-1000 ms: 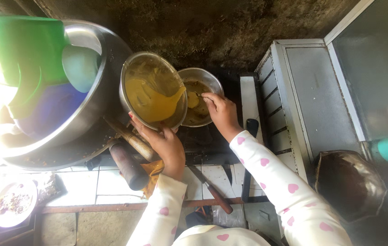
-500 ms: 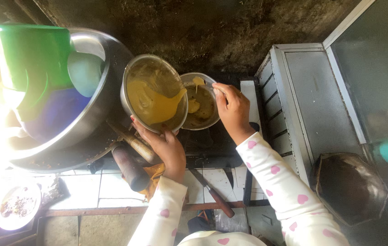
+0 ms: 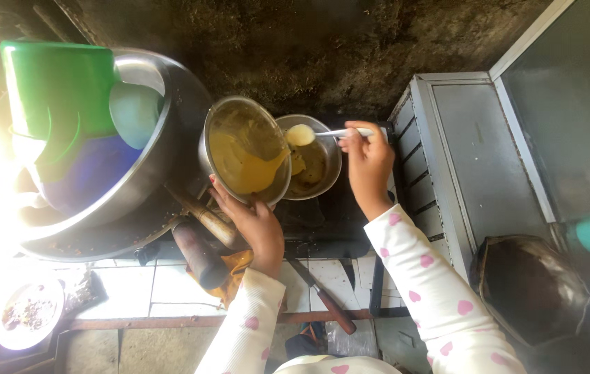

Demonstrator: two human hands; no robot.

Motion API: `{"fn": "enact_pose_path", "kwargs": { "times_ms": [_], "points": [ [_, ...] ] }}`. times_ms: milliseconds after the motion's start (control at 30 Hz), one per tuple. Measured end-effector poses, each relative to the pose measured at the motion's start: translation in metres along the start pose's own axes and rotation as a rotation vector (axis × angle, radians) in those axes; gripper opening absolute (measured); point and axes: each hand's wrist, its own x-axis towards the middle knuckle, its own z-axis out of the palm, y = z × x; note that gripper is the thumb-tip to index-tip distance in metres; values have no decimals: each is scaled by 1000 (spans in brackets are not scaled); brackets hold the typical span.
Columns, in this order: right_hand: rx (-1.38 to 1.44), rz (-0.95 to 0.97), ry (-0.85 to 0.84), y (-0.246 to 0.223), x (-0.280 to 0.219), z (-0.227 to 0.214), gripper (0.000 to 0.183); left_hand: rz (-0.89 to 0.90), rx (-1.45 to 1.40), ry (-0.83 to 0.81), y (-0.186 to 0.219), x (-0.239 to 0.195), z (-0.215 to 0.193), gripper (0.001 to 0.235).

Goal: The person cooks small round pancakes in a pan on a gas stove, flipping them with a spatula and placing them on a plate. They add butter to the pan, pour batter from a bowl, and spread it to form pancakes.

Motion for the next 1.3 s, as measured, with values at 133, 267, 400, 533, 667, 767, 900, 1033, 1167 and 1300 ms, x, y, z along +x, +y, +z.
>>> {"fn": "enact_pose_path", "kwargs": {
  "times_ms": [133,267,400,533,667,767,900,1033,1167,1300],
  "points": [
    [-128,-103,-170,-12,-4,17,14,-29,-8,-32,5,-3,1,84],
    [-109,-98,-233,5,-15,19,18,74,22,-83,5,-7,0,86],
    [119,332,-214,38,-29,18,16,68,20,-100,2,-10,0,87],
    [413,860,-79,55,-43,20,13,-2,11,-97,2,-13,6,85],
    [301,1000,-57,42,-36,14,15,24,-33,-59,9,-10,7,85],
    [303,923,-83,19,-13,6,17,-399,-377,-101,19,-6,3,84],
    [465,858,-51,-17,31,-4,17,-526,-620,-184,33,-15,-13,83],
    [415,746,-64,-48,70,-17,18,-680,-589,-262,42,-33,-37,80],
    [459,673,-70,-50,94,-19,19,-787,-565,-389,46,-61,-72,78],
    [361,694,-42,-12,81,-5,18,-926,-508,-457,40,-79,-97,73]
  ]
}}
